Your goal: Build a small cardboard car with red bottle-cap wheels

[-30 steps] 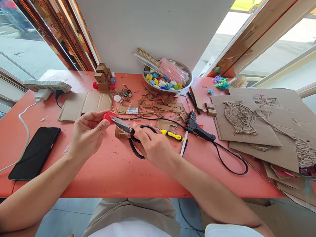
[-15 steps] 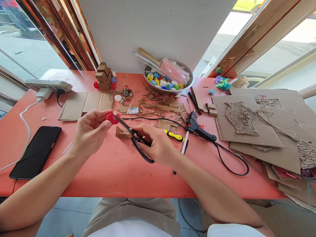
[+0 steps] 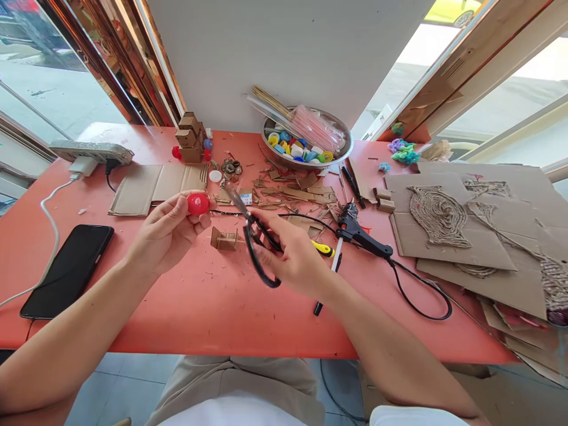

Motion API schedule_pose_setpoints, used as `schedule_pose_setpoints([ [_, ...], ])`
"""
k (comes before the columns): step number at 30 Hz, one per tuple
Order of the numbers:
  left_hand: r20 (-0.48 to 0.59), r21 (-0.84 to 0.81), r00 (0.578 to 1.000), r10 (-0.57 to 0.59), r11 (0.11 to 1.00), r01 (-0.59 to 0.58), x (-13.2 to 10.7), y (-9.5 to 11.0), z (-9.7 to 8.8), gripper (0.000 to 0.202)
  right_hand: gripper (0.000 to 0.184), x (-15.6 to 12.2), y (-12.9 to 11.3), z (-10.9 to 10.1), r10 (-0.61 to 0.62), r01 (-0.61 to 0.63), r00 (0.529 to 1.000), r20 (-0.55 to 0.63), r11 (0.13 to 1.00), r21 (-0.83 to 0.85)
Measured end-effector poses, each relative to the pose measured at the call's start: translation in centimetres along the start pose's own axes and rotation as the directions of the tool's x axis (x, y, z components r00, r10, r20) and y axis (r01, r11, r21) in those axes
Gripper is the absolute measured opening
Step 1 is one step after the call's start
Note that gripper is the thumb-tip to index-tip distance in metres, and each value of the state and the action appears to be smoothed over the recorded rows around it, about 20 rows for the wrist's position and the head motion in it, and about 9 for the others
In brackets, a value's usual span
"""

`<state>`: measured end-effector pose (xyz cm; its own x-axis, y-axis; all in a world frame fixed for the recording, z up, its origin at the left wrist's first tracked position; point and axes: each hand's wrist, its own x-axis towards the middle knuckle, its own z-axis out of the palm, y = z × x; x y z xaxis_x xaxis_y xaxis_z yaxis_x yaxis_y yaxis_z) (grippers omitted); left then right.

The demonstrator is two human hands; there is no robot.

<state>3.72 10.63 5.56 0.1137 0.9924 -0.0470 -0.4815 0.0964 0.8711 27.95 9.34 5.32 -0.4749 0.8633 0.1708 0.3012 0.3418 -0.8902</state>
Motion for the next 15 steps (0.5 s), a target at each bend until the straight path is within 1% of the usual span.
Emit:
schedule_pose_setpoints([
  [2,-0.004,0.024,1.000,0.021,0.999,-0.021,0.0,0.1,0.2,0.037,0.059,-0.2,0.1,0.1,-0.161,0.161,0.987,0.016,0.967,-0.196],
  [4,-0.009,0.052,0.999,0.037,0.998,-0.037,0.0,0.1,0.6,0.039,0.051,-0.3,0.3,0.2,-0.302,0.299,0.952,0.045,0.894,-0.334],
  [5,-0.019,0.067,0.999,0.038,0.997,-0.036,-0.1,0.2,0.8,0.040,0.050,-0.3,0.3,0.2,-0.351,0.345,0.935,0.056,0.858,-0.382],
  [6,-0.033,0.082,0.999,0.034,0.996,-0.031,-0.1,0.2,0.9,0.041,0.051,-0.3,0.4,0.2,-0.385,0.376,0.921,0.066,0.828,-0.416],
  [9,-0.057,0.123,0.998,0.015,0.992,-0.008,-0.2,0.1,1.2,0.044,0.056,-0.4,0.5,0.2,-0.433,0.418,0.897,0.087,0.770,-0.482],
  [12,-0.064,0.149,0.998,0.003,0.989,0.007,-0.3,-0.2,1.0,0.047,0.060,-0.4,0.7,0.3,-0.479,0.458,0.871,0.105,0.718,-0.524],
  [15,-0.086,0.161,0.996,-0.015,0.987,0.029,-0.5,-0.5,0.7,0.049,0.062,-0.4,0.6,0.6,-0.495,0.471,0.860,0.121,0.682,-0.560],
])
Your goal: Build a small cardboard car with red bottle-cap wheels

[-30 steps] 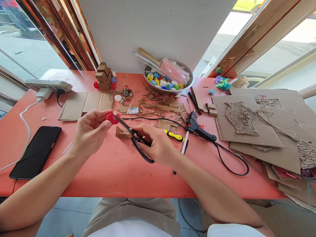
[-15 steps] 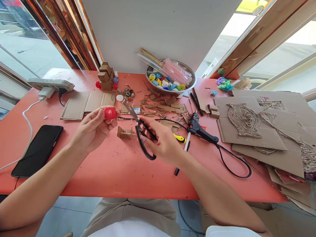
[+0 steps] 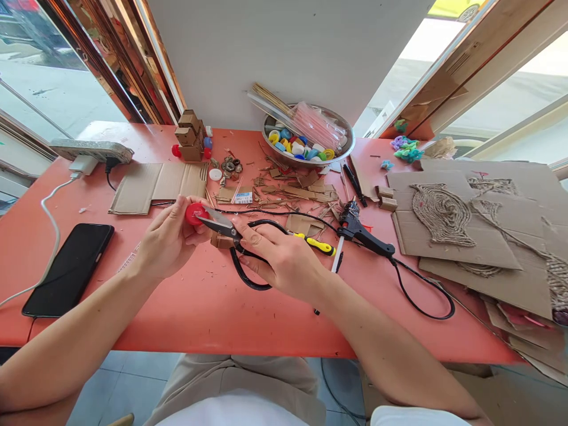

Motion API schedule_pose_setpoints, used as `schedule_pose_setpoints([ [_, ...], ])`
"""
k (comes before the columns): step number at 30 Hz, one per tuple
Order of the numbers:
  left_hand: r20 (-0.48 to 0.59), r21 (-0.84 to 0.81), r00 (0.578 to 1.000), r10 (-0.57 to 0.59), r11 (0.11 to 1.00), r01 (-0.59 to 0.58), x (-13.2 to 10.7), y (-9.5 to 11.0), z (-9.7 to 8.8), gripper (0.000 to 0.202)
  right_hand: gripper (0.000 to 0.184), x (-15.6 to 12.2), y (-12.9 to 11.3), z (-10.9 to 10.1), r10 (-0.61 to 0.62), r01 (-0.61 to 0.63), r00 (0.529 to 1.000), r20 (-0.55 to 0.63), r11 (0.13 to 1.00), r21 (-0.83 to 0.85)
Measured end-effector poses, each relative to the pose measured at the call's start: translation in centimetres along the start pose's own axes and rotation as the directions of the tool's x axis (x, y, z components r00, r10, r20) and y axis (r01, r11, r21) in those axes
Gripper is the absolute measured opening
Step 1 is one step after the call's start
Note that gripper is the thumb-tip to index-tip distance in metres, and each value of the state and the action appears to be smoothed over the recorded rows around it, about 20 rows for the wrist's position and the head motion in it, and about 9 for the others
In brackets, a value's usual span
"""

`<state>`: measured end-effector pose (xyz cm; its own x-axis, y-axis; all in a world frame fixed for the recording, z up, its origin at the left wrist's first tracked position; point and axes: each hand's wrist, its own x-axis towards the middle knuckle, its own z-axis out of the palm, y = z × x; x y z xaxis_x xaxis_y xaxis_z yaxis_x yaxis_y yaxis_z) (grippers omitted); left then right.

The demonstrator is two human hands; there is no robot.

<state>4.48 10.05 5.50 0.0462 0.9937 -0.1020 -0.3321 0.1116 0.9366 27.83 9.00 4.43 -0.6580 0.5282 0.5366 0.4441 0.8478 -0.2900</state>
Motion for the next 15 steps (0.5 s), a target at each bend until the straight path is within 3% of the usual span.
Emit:
schedule_pose_setpoints([
  [7,0.031,0.029,0.999,0.015,0.999,-0.016,-0.4,0.2,0.9,0.062,0.061,0.0,-0.4,0.1,-0.013,0.016,0.999,0.039,0.998,-0.061],
  [10,-0.013,0.067,0.999,0.042,0.997,-0.041,-0.5,0.0,1.2,0.066,0.061,0.0,-0.5,0.2,-0.003,0.009,0.997,0.078,0.998,-0.064],
  [15,-0.098,0.174,0.984,0.147,0.976,-0.129,-0.8,-0.4,1.4,0.068,0.075,-0.4,-0.8,0.8,-0.014,0.018,0.999,0.046,0.995,-0.094],
])
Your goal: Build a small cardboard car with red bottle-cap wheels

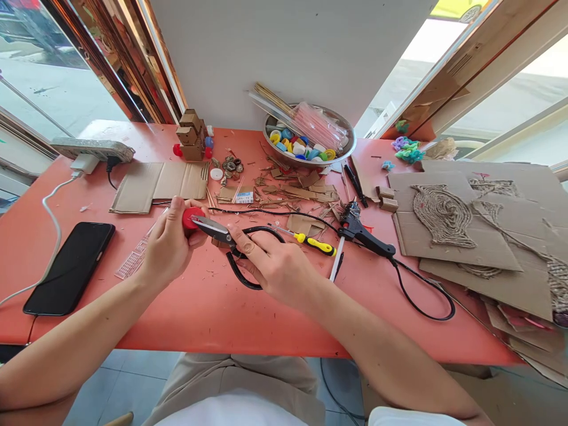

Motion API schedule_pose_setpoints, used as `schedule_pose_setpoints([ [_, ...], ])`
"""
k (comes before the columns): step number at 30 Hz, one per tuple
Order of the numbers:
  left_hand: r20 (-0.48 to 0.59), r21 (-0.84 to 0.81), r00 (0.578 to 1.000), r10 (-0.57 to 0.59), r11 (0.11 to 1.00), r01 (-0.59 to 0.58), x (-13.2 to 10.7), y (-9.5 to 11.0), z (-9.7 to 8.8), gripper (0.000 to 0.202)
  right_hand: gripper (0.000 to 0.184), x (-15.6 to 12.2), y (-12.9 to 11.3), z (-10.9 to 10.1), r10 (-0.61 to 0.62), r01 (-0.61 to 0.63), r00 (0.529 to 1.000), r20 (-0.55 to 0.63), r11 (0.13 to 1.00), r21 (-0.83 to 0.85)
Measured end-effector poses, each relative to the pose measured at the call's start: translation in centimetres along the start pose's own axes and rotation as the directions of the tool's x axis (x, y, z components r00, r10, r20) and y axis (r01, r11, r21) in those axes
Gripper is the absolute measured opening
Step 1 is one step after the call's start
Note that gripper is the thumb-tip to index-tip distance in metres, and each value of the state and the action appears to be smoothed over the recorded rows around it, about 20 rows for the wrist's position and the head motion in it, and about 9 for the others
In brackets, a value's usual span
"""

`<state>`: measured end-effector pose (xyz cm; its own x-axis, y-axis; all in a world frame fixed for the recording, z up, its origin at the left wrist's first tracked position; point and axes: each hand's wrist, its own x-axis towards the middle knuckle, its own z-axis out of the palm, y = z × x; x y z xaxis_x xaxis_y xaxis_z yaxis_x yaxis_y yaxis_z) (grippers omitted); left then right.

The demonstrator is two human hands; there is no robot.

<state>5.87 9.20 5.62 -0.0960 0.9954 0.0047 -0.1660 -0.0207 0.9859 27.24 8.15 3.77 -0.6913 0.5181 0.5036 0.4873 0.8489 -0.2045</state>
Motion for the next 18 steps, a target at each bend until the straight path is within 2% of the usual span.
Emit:
schedule_pose_setpoints([
  [5,-0.068,0.099,0.994,0.084,0.992,-0.077,-0.5,0.4,0.2,0.068,0.079,-0.5,-0.4,0.9,0.047,-0.048,0.999,0.025,0.999,0.018],
  [11,-0.094,0.088,0.989,0.116,0.990,-0.107,-0.8,0.6,0.6,0.069,0.082,-0.3,-1.5,1.8,0.057,-0.056,0.994,-0.091,0.998,0.011],
  [18,-0.152,0.107,0.969,0.197,0.978,-0.182,-0.7,-0.2,0.6,0.064,0.087,0.0,-2.5,2.0,0.121,-0.111,0.989,-0.089,0.987,0.112],
])
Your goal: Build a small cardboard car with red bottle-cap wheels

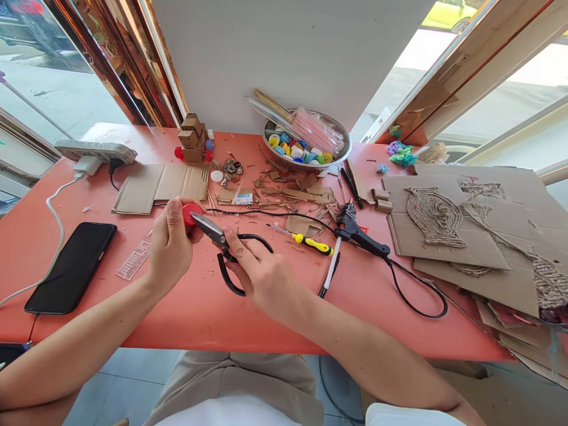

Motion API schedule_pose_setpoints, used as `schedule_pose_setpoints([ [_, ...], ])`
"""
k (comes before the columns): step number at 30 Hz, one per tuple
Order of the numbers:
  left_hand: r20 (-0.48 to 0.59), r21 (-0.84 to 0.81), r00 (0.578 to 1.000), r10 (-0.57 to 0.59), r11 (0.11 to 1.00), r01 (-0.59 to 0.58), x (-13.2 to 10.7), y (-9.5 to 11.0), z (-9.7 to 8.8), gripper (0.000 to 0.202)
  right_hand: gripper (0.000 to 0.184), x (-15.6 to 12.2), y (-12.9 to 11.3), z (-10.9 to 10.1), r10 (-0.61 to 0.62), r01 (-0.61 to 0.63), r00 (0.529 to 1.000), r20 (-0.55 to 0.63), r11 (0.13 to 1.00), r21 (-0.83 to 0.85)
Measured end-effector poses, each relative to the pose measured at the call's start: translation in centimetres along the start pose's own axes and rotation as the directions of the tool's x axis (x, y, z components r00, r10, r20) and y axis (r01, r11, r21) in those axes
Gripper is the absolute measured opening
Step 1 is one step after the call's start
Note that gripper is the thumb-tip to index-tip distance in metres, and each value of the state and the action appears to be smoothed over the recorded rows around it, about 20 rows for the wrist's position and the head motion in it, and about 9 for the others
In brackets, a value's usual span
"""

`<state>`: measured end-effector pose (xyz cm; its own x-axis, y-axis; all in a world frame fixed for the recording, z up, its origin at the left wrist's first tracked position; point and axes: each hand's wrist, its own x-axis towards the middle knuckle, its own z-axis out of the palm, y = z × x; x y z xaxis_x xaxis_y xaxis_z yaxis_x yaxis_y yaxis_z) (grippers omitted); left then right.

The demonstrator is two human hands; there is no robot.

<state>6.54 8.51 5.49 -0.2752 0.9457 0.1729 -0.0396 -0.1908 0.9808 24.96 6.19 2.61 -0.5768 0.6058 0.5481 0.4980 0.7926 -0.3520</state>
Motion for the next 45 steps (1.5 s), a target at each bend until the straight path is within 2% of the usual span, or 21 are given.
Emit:
schedule_pose_setpoints([
  [4,0.003,-0.010,1.000,0.025,1.000,-0.025,0.0,-0.4,-0.1,0.064,0.086,0.2,-0.1,0.3,0.015,-0.013,0.999,-0.029,0.999,0.053],
  [7,0.013,-0.035,1.000,0.007,0.999,-0.006,0.1,-0.5,-0.2,0.064,0.081,0.5,-0.2,0.3,0.043,-0.035,0.998,-0.048,0.987,0.156],
  [11,0.016,-0.067,1.000,0.006,0.998,-0.005,0.2,-0.5,-0.2,0.062,0.058,1.0,-0.4,0.0,0.136,-0.130,0.991,0.007,0.932,0.339],
  [14,0.017,-0.069,1.000,0.009,0.998,-0.008,0.3,-0.3,-0.2,0.062,0.046,1.3,-0.3,-0.5,0.188,-0.204,0.979,0.080,0.890,0.408],
  [17,0.045,-0.062,0.999,-0.017,0.998,0.019,0.6,-0.2,-0.1,0.064,0.047,1.3,0.4,-1.0,0.185,-0.220,0.974,0.131,0.910,0.352],
  [22,0.141,-0.048,0.987,-0.078,0.995,0.085,1.2,-0.1,-0.2,0.069,0.053,0.9,1.8,-1.9,0.105,-0.125,0.986,0.126,0.979,0.162],
  [26,0.180,-0.026,0.979,-0.099,0.994,0.105,1.2,0.4,-0.3,0.069,0.056,0.6,2.1,-2.1,0.123,-0.134,0.980,0.154,0.989,0.064],
  [34,0.155,0.020,0.982,-0.105,0.994,0.104,0.7,1.3,-0.3,0.069,0.070,0.5,1.7,-1.9,0.100,-0.112,0.979,0.179,0.992,0.059],
  [38,0.212,-0.045,0.961,-0.180,0.980,0.193,0.9,1.1,-0.2,0.069,0.078,0.7,1.6,-1.9,0.056,-0.060,0.984,0.171,0.998,0.017],
  [41,0.256,-0.033,0.942,-0.215,0.972,0.231,1.0,1.1,-0.5,0.068,0.079,0.7,1.7,-2.0,0.032,-0.032,0.986,0.165,0.999,-0.004],
  [45,0.227,0.066,0.960,-0.163,0.986,0.152,0.9,1.1,-1.0,0.067,0.072,0.6,1.6,-1.9,0.043,-0.037,0.984,0.170,0.998,-0.041],
])
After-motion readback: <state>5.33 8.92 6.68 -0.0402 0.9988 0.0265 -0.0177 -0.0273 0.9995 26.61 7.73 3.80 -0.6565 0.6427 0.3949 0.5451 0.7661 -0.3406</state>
